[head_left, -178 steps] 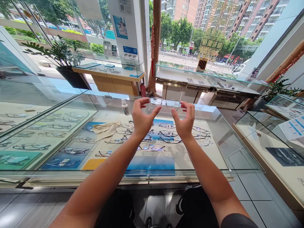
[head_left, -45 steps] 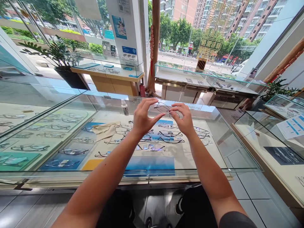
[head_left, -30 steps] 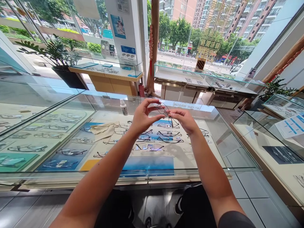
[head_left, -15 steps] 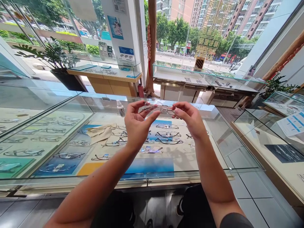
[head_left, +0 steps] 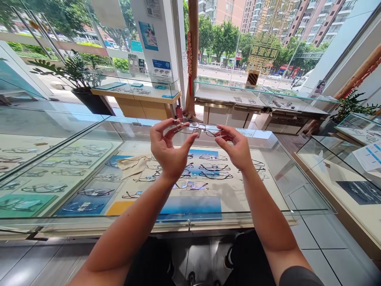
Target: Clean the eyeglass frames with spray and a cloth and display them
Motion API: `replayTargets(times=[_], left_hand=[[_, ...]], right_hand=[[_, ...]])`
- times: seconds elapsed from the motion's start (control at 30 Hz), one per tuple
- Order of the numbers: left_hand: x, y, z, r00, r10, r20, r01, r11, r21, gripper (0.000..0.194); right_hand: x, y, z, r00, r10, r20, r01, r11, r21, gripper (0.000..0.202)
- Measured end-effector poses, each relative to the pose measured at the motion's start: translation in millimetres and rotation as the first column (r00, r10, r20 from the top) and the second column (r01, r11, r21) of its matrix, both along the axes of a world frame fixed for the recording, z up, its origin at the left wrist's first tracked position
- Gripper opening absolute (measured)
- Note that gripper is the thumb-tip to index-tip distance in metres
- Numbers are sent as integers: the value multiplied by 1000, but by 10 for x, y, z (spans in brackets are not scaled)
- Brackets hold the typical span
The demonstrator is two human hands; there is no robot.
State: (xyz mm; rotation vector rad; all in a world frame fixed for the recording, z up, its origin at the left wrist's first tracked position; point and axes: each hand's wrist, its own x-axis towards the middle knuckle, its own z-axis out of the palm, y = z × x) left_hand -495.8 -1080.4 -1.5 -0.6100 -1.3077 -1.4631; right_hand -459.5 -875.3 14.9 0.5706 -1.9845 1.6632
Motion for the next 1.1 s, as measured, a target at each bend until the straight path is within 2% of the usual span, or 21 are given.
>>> replayTargets(times=[0.17, 0.27, 0.43, 0.5, 0.57, 0.67, 0.8, 0.93, 1.1], left_hand=[[-16, 7, -19, 998, -49, 35, 48, 999, 24, 71], [-86, 6, -59, 984, -123, 131, 116, 991, 61, 72], [-311, 3, -184, 863, -398, 312, 347, 915, 208, 74], [-385, 7, -232, 825, -454, 336, 382, 887, 259, 75], [-426, 11, -261, 820, -460, 341, 386, 884, 264, 75], [-408, 6, -248, 851, -423, 310, 382, 905, 188, 75], [-248, -24, -137, 906, -351, 237, 375, 925, -65, 75], [-88, -59, -35, 927, -306, 218, 361, 885, -294, 70], [-81, -99, -17, 901, -347, 260, 424, 827, -368, 66]], right_hand=[[-61, 11, -53, 1000, -5, -3, 5, 1000, 4, 46], [-55, 0, -68, 997, -67, -43, 67, 998, 18, 44], [-4, -84, -70, 964, -200, -174, 205, 979, 11, 38], [16, -118, -66, 952, -224, -207, 231, 973, 13, 36], [31, -132, -57, 948, -235, -212, 244, 970, 17, 36], [40, -93, -24, 972, -173, -159, 174, 985, -7, 38], [14, 43, 37, 1000, 15, -15, -15, 1000, -12, 27], [-13, 148, 71, 985, 136, 105, -148, 982, 114, 22], [-14, 197, 85, 952, 250, 178, -278, 948, 152, 28]])
